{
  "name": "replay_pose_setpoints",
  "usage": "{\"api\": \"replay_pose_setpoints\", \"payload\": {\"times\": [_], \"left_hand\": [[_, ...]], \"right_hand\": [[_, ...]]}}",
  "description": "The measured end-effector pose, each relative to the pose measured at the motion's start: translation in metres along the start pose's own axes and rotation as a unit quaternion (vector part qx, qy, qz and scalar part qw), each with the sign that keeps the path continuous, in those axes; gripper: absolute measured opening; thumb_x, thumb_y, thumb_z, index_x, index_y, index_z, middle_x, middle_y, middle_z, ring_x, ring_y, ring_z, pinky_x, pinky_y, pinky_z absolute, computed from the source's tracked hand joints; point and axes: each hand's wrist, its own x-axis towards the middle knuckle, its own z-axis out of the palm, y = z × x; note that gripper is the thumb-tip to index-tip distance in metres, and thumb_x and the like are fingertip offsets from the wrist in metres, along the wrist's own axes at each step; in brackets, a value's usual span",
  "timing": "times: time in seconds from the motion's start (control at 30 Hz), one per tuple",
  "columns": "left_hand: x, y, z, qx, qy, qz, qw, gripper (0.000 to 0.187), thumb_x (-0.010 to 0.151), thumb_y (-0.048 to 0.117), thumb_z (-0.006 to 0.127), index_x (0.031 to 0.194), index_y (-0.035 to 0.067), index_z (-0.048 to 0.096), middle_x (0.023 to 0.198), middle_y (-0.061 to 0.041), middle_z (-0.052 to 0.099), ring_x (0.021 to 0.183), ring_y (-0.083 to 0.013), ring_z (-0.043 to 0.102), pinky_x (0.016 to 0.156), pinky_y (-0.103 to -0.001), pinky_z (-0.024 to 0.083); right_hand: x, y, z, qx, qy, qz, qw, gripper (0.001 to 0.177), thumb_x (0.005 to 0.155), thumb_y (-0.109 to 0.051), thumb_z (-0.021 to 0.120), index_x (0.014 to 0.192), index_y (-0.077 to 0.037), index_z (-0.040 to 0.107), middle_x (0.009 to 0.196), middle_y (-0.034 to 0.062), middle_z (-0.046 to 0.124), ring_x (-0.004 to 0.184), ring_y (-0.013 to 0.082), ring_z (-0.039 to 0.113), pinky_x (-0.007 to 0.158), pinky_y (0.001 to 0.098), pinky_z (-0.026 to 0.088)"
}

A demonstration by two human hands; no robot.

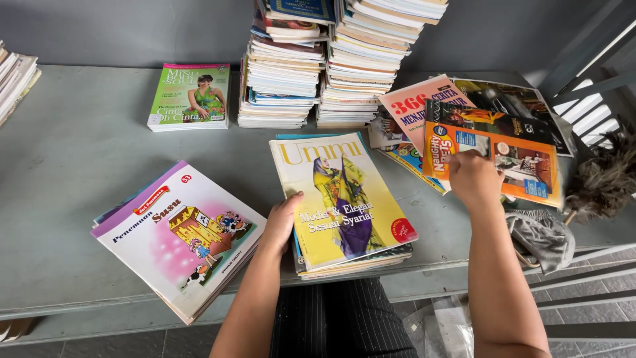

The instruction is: Sorting and stacking books and magazines on library shelves.

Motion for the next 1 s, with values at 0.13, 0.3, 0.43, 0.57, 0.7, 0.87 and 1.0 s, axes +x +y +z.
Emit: {"api": "replay_pose_setpoints", "payload": {"times": [0.13,0.3,0.43,0.57,0.7,0.87,1.0], "left_hand": [[0.005,-0.004,-0.002,-0.001,-0.001,0.002,1.0,0.054,0.09,0.032,0.061,0.117,-0.015,0.068,0.104,-0.024,0.074,0.086,-0.0261,0.067,0.08,-0.033,0.049],[0.004,-0.002,-0.001,0.005,-0.001,-0.006,1.0,0.06,0.089,0.034,0.06,0.12,-0.017,0.065,0.105,-0.026,0.074,0.087,-0.0275,0.068,0.08,-0.033,0.05],[0.006,-0.006,-0.001,0.032,0.019,-0.012,0.999,0.064,0.087,0.038,0.063,0.12,-0.017,0.065,0.104,-0.025,0.073,0.088,-0.0264,0.068,0.079,-0.032,0.052],[0.002,-0.001,0.001,0.051,0.021,-0.014,0.998,0.062,0.088,0.038,0.061,0.119,-0.016,0.066,0.104,-0.025,0.074,0.088,-0.026,0.068,0.08,-0.032,0.051],[-0.003,0.004,0.002,0.056,0.022,-0.025,0.998,0.063,0.088,0.038,0.06,0.12,-0.016,0.065,0.103,-0.025,0.073,0.089,-0.0265,0.067,0.081,-0.033,0.05],[0.011,-0.01,-0.005,0.035,0.003,0.014,0.999,0.094,0.093,0.069,0.056,0.141,-0.012,0.05,0.135,-0.035,0.057,0.133,-0.0444,0.053,0.11,-0.053,0.044],[-0.021,0.019,0.009,-0.01,0.009,0.008,1.0,0.101,0.09,0.071,0.056,0.147,-0.012,0.045,0.139,-0.033,0.055,0.136,-0.0428,0.051,0.112,-0.052,0.043]], "right_hand": [[-0.004,0.004,-0.024,-0.018,0.038,-0.056,0.998,0.027,0.093,-0.031,0.072,0.118,-0.022,0.077,0.121,0.004,0.072,0.098,0.0334,0.066,0.081,0.0532,0.052],[-0.03,0.031,-0.058,-0.019,-0.023,0.079,0.996,0.076,0.075,0.013,0.056,0.141,-0.023,0.065,0.15,0.0089,0.055,0.129,0.0473,0.047,0.097,0.0687,0.043],[-0.033,0.141,0.007,-0.143,0.117,0.088,0.979,0.054,0.079,-0.003,0.08,0.131,-0.018,0.072,0.142,0.0169,0.057,0.118,0.0461,0.045,0.089,0.0589,0.039],[-0.054,0.142,-0.017,-0.174,0.305,-0.057,0.935,0.028,0.097,-0.012,0.081,0.12,-0.025,0.087,0.12,-0.0017,0.078,0.113,0.0244,0.056,0.089,0.0365,0.046],[-0.084,0.007,-0.078,-0.086,0.323,-0.179,0.926,0.017,0.094,-0.004,0.095,0.11,-0.009,0.088,0.104,0.0019,0.082,0.085,0.0188,0.063,0.1,0.0342,0.051],[-0.128,-0.135,-0.038,-0.043,0.302,-0.297,0.905,0.033,0.083,-0.02,0.073,0.104,-0.046,0.072,0.085,-0.0094,0.068,0.073,0.0158,0.067,0.061,0.0321,0.055],[-0.156,-0.2,-0.009,0.054,0.207,-0.347,0.913,0.007,0.09,-0.026,0.066,0.093,-0.03,0.071,0.075,-0.0065,0.064,0.071,0.0187,0.068,0.058,0.0286,0.054]]}}
